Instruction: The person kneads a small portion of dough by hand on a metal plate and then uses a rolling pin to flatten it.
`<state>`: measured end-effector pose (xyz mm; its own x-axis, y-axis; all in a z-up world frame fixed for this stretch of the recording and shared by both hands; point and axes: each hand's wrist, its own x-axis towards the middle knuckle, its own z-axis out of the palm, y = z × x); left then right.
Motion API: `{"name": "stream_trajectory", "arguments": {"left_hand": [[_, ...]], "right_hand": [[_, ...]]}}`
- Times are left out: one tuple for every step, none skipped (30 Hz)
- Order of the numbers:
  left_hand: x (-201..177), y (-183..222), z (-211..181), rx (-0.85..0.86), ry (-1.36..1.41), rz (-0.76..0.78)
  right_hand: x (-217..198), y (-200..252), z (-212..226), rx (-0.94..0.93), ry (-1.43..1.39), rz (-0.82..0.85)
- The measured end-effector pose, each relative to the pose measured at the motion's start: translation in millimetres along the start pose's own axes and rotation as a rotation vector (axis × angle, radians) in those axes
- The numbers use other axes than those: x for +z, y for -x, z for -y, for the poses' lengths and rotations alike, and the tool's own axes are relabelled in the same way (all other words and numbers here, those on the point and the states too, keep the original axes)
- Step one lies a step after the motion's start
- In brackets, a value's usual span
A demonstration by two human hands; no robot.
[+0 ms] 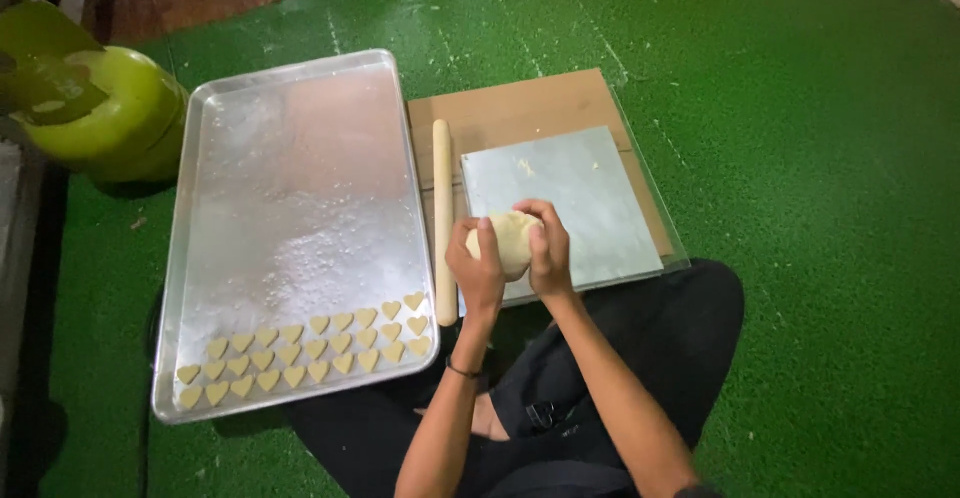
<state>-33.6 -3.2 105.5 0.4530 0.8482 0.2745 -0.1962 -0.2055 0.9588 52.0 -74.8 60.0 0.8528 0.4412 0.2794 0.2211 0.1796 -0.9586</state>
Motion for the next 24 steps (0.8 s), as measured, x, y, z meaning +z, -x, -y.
{"name": "stream_trajectory", "arguments": {"left_hand": [[2.6,-2.8,6.5,0.061,-0.051,-0.039],[4.7,-1.6,12.3,0.059,-0.054,-0.038],[6.5,-0.1,18.4,0.226,-0.108,-0.031],[7.1,1.7,24.9,0.391,-0.165,-0.025],[6.1,3.8,35.5,0.387,-0.17,-0.024],[5.9,5.5,45.5,0.621,-0.232,0.092],[5.5,7.2,54.9,0.853,-0.292,0.211],[3.7,13.7,55.7,0.857,-0.291,0.209],[1.9,20.3,56.3,0.891,-0.387,0.217],[1.3,26.6,56.7,0.926,-0.481,0.225],[5.5,32.0,52.8,0.931,-0.48,0.223],[7.6,39.0,49.3,0.754,-0.415,0.152],[9.6,45.9,46.3,0.576,-0.35,0.081],[11.8,47.3,43.9,0.575,-0.351,0.083],[14.0,48.7,41.6,0.345,-0.145,0.109],[18.2,49.7,39.4,0.114,0.064,0.13],[14.2,50.6,34.2,0.113,0.067,0.129],[9.4,50.6,29.0,0.057,0.203,0.236],[4.4,50.6,23.7,0.001,0.34,0.343],[4.3,50.7,25.0,0.001,0.339,0.341],[4.3,50.7,26.5,0.103,0.292,0.279],[5.2,50.8,28.0,0.205,0.248,0.218],[6.2,47.8,22.6,0.206,0.25,0.218],[7.3,45.9,17.3,0.219,0.203,0.207]], "right_hand": [[-0.5,-0.1,9.8,0.053,0.134,-0.037],[1.2,4.2,22.5,0.056,0.133,-0.038],[3.0,8.8,35.0,0.259,-0.002,-0.097],[5.7,13.9,47.2,0.463,-0.138,-0.152],[-2.1,13.7,36.1,0.469,-0.14,-0.152],[-10.3,12.8,25.7,0.654,-0.388,-0.131],[-18.6,12.1,15.7,0.835,-0.64,-0.109],[-15.8,13.5,18.7,0.831,-0.64,-0.107],[-13.0,14.9,22.1,0.829,-0.653,-0.183],[-11.3,15.6,25.7,0.824,-0.665,-0.26],[-13.7,11.5,20.6,0.819,-0.666,-0.258],[-15.2,9.8,14.9,0.763,-0.717,-0.341],[-16.6,8.0,8.8,0.705,-0.766,-0.423],[-15.2,9.1,11.6,0.707,-0.766,-0.424],[-13.9,10.3,14.4,0.664,-0.753,-0.442],[-13.8,9.9,17.5,0.619,-0.737,-0.457],[-17.6,11.3,13.3,0.618,-0.734,-0.456],[-20.1,12.3,9.1,0.53,-0.668,-0.428],[-22.6,13.3,5.0,0.442,-0.603,-0.401],[-22.2,14.5,-2.9,0.443,-0.604,-0.399],[-21.9,15.7,-10.7,0.487,-0.703,-0.329],[-22.6,16.5,-18.5,0.528,-0.799,-0.26],[-20.8,15.4,-15.6,0.526,-0.798,-0.26],[-19.8,15.5,-12.9,0.525,-0.847,-0.206]]}}
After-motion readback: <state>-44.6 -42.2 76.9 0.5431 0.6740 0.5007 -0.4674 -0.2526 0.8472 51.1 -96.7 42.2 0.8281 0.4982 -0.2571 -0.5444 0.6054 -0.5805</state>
